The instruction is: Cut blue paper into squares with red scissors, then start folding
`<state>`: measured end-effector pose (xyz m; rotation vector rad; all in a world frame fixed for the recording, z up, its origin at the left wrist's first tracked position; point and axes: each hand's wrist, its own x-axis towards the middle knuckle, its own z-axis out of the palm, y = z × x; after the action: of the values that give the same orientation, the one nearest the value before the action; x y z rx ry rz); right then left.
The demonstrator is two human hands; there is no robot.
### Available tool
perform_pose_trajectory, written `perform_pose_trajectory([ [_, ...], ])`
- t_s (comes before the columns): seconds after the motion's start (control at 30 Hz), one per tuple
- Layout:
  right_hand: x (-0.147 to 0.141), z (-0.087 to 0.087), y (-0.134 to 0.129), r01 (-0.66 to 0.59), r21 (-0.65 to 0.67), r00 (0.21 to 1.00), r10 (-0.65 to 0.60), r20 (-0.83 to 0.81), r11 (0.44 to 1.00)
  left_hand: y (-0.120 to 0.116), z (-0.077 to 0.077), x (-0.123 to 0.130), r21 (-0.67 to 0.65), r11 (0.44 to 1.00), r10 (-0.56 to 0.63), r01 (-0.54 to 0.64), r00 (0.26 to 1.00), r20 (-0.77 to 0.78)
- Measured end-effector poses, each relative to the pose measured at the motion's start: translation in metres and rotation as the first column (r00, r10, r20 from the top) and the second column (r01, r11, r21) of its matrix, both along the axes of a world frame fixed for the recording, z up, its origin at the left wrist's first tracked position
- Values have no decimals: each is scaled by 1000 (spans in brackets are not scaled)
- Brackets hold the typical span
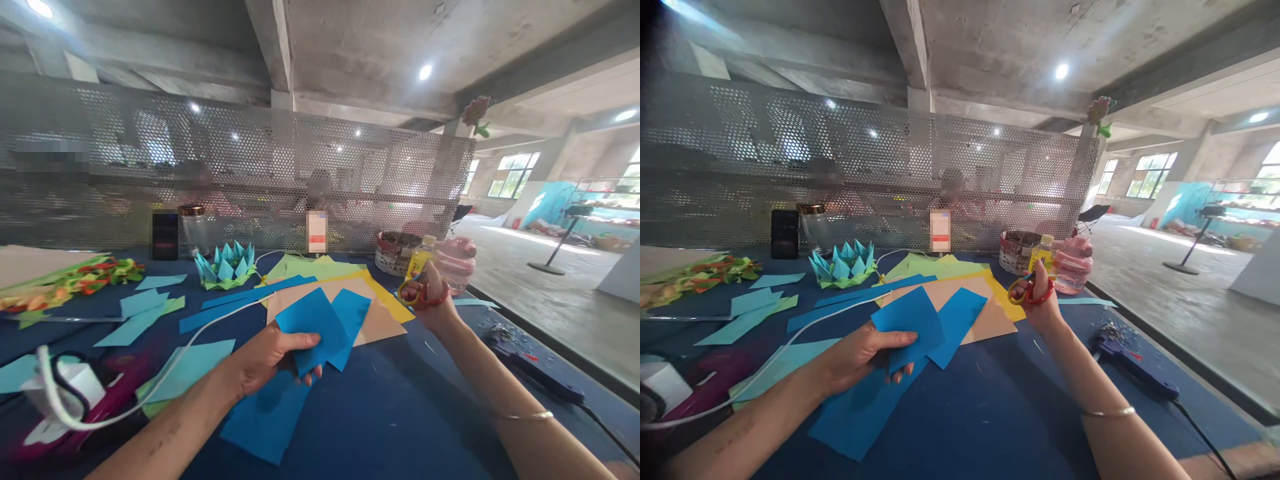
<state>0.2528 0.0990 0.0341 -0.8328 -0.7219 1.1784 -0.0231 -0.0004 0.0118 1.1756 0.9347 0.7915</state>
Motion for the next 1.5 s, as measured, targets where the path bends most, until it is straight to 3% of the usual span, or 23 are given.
perform_pose_trajectory([
  [0.33,24,-1,5,-89,-47,965,74,-251,995,4,-4,-2,2,1000,14,-14,1000,-13],
  [0.43,22,1,5,-121,48,954,130,-272,991,5,-4,-3,4,1000,27,-27,999,-19],
  [0.5,17,3,2,-153,121,965,175,-197,981,5,-4,-3,4,999,37,-37,999,-26],
  [0.67,-16,-3,-17,-182,129,976,163,145,975,7,-7,-2,44,998,54,-53,998,-24],
  [0.77,-37,-14,-31,-267,133,863,176,473,954,11,-5,-8,46,994,100,-98,994,-49],
  [0.83,-44,-22,-36,-335,129,742,177,647,933,13,0,-18,42,989,147,-144,986,-82],
  [0.93,-45,-31,-35,-338,177,524,29,851,924,15,11,-37,103,984,162,-144,968,-193],
  [0.97,-44,-33,-34,-321,200,439,-42,897,925,15,14,-44,122,989,118,-86,952,-282],
  [1.07,-40,-38,-30,-293,251,190,-201,961,923,14,20,-57,109,993,33,36,819,-573],
  [1.13,-39,-40,-29,-305,265,93,-248,964,915,14,20,-62,79,996,20,45,738,-675],
  [1.33,-42,-42,-30,-338,256,37,-259,965,905,18,14,-68,124,980,-19,154,696,-718],
  [1.5,-44,-39,-33,-345,229,19,-237,971,910,22,16,-72,154,984,68,89,608,-791],
])
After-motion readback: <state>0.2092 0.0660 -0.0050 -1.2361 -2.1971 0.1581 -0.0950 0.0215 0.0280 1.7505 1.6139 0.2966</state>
